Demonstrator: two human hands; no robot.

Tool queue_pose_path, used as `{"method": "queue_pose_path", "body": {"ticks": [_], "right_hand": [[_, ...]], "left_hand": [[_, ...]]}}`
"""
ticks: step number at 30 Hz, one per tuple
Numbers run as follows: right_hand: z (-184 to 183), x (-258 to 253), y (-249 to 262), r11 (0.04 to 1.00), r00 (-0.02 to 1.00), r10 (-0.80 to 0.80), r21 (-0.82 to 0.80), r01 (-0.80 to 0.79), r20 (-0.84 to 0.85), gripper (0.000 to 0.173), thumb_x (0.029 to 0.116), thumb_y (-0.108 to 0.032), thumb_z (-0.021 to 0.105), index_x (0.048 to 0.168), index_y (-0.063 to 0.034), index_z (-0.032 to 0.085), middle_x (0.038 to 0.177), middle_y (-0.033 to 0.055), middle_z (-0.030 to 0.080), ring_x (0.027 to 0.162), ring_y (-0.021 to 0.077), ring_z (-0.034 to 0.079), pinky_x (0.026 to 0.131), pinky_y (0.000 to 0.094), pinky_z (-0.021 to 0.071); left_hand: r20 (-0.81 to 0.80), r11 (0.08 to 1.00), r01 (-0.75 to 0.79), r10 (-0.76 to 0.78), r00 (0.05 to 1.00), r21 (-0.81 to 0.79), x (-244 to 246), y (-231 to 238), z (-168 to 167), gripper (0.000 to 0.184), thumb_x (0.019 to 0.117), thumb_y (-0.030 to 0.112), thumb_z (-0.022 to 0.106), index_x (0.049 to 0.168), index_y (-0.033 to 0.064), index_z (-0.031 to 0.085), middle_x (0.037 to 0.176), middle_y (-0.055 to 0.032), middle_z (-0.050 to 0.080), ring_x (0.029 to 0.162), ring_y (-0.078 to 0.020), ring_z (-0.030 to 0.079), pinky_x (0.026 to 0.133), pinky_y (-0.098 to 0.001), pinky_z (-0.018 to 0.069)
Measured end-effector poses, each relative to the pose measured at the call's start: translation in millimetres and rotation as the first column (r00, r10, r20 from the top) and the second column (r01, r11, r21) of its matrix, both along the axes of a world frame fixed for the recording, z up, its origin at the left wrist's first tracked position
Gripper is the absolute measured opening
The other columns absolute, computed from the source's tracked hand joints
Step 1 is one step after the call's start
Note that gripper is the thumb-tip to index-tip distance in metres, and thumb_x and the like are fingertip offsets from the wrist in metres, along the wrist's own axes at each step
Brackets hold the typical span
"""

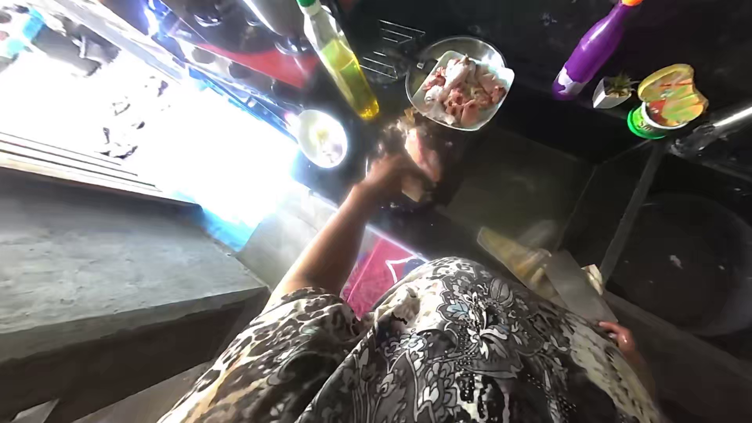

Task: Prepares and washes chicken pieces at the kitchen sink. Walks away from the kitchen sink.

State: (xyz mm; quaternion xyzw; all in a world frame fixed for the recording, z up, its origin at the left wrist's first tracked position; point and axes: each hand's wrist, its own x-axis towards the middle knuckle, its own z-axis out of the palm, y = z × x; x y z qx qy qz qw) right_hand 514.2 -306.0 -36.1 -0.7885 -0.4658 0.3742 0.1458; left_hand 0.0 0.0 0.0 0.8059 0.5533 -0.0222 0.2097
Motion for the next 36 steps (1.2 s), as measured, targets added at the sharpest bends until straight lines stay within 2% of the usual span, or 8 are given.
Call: {"method": "queue_pose_path", "body": {"ticks": [5,12,18,23,27,29,33,36], "right_hand": [[4,-14,-18,0.994,0.991,0.032,0.097,-0.045,0.133,0.059,0.0893,-0.014,0.073,0.139,0.0093,0.051,0.115,0.0354,0.065,0.104,0.0482,0.066,0.093,0.0645,0.0500],[21,-63,-23,0.980,0.979,-0.078,0.197,0.040,0.187,0.053,0.0929,-0.012,0.071,0.136,0.0113,0.052,0.111,0.0367,0.065,0.101,0.0501,0.065,0.091,0.0646,0.0507],[28,-111,-25,0.946,0.972,-0.154,0.309,0.094,0.177,0.055,0.0907,-0.013,0.071,0.134,0.0150,0.052,0.114,0.0385,0.063,0.103,0.0497,0.064,0.092,0.0624,0.0496],[28,-151,-25,0.937,0.981,-0.136,0.338,0.083,0.137,0.056,0.0910,-0.016,0.070,0.134,0.0147,0.052,0.110,0.0362,0.065,0.097,0.0450,0.066,0.087,0.0583,0.0522],[28,-178,-23,0.943,0.980,-0.147,0.318,0.098,0.135,0.054,0.0926,-0.017,0.069,0.134,0.0138,0.052,0.108,0.0356,0.065,0.097,0.0458,0.066,0.088,0.0602,0.0516],[28,-188,-21,0.943,0.978,-0.159,0.314,0.109,0.137,0.054,0.0928,-0.018,0.070,0.134,0.0134,0.053,0.108,0.0358,0.066,0.097,0.0464,0.067,0.087,0.0615,0.0514],[30,-204,-17,0.940,0.979,-0.167,0.318,0.121,0.121,0.051,0.0957,-0.018,0.065,0.133,0.0134,0.052,0.105,0.0340,0.067,0.091,0.0416,0.067,0.084,0.0586,0.0521],[34,-214,-11,0.942,0.983,-0.146,0.319,0.105,0.108,0.049,0.0965,-0.019,0.062,0.133,0.0131,0.053,0.101,0.0329,0.067,0.087,0.0397,0.066,0.081,0.0576,0.0520]], "left_hand": [[0.063,1.000,-0.004,0.004,0.998,-0.009,-15,16,7,0.041,0.0887,0.003,0.073,0.129,0.0016,0.065,0.133,-0.0260,0.060,0.130,-0.0462,0.053,0.108,-0.0629,0.0424],[-0.096,0.998,0.065,-0.064,0.993,0.007,-20,14,15,0.049,0.0858,0.015,0.079,0.133,0.0156,0.066,0.141,-0.0178,0.058,0.138,-0.0460,0.044,0.103,-0.0758,0.0347],[0.019,0.914,0.376,-0.383,0.923,0.150,0,-19,-14,0.051,0.0906,0.002,0.068,0.139,0.0140,0.062,0.138,-0.0225,0.060,0.130,-0.0443,0.054,0.107,-0.0642,0.0393],[-0.009,0.928,0.353,-0.355,0.935,0.114,11,-18,-13,0.038,0.0979,0.011,0.063,0.135,0.0144,0.064,0.135,-0.0222,0.061,0.129,-0.0445,0.054,0.104,-0.0665,0.0392],[0.322,0.993,0.113,-0.117,0.939,0.032,7,-9,1,0.042,0.0969,0.009,0.063,0.139,0.0050,0.060,0.129,-0.0255,0.064,0.124,-0.0432,0.060,0.105,-0.0643,0.0442],[0.587,0.978,-0.048,0.160,0.794,-0.203,1,-4,20,0.041,0.1019,0.009,0.059,0.142,0.0013,0.053,0.126,-0.0227,0.067,0.115,-0.0344,0.067,0.101,-0.0534,0.0521],[0.700,0.692,0.108,0.699,0.150,-0.714,-18,5,27,0.029,0.1086,0.020,0.033,0.124,0.0086,0.054,0.101,-0.0068,0.066,0.088,-0.0182,0.065,0.076,-0.0390,0.0561],[0.660,0.634,0.194,0.740,0.128,-0.748,-29,4,25,0.028,0.1093,0.022,0.034,0.118,0.0077,0.056,0.097,-0.0045,0.066,0.086,-0.0162,0.065,0.080,-0.0377,0.0564]]}}
